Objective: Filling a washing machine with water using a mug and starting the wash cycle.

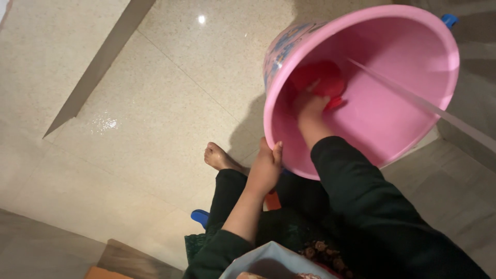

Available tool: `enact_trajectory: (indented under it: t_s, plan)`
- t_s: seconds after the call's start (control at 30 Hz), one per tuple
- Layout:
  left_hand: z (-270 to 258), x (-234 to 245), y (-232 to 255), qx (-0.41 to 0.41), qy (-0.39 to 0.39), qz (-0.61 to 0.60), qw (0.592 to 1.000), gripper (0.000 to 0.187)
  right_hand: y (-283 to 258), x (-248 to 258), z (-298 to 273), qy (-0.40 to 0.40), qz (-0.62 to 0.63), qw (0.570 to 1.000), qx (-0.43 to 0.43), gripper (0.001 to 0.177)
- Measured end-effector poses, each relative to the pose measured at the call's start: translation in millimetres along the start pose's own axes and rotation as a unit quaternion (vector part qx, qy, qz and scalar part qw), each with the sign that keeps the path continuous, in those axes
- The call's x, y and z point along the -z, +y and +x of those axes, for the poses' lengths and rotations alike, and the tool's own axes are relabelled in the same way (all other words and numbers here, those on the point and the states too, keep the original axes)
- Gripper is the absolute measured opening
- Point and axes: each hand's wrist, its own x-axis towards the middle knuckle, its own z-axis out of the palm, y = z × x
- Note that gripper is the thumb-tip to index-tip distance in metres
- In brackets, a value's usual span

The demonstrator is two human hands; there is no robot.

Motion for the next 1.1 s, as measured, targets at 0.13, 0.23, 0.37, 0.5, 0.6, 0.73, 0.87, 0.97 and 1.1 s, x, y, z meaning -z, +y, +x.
enact_trajectory:
  t_s: [0.13, 0.23, 0.37, 0.5, 0.6, 0.73, 0.87, 0.97, 1.1]
  plan:
    - [-3.7, 8.2, 18.1, 0.061, -0.022, 0.009, 0.998, 0.042, 0.1, 96.0, -13.0, -0.088, 0.046, 0.995, 0.009, 0.079]
    - [-1.3, 6.1, 14.0, 0.034, -0.027, 0.002, 0.999, 0.042, 32.4, 88.3, 23.3, -0.15, 0.069, 0.984, 0.065, 0.047]
    - [3.4, -0.3, -1.6, 0.003, -0.008, -0.001, 1.0, 0.045, 96.1, 79.5, 28.1, -0.128, 0.445, 0.882, 0.087, 0.053]
    - [8.5, -2.9, -7.1, 0.004, -0.004, -0.019, 1.0, 0.05, 132.1, 110.7, -28.6, -0.092, 0.73, 0.668, 0.108, 0.058]
    - [6.0, 3.7, 8.2, 0.077, -0.01, 0.078, 0.994, 0.052, 158.8, 97.3, -73.2, -0.047, 0.777, 0.623, 0.085, 0.055]
    - [15.2, -8.0, -52.7, 0.024, 0.001, 0.054, 0.998, 0.049, 192.5, 147.1, -178.5, -0.045, 0.804, 0.592, 0.049, 0.045]
    - [-34.8, 22.2, -65.7, 0.07, -0.048, -0.13, 0.988, 0.045, 216.7, 202.3, -279.1, -0.025, 0.853, 0.52, 0.028, 0.037]
    - [-87.4, 57.9, -71.4, 0.064, -0.05, -0.227, 0.97, 0.041, 228.2, 226.3, -342.6, 0.02, 0.869, 0.487, 0.085, 0.03]
    - [-175.6, 125.7, -19.8, 0.13, -0.008, -0.268, 0.955, 0.037, 230.2, 270.5, -415.3, 0.057, 0.872, 0.469, 0.129, 0.026]
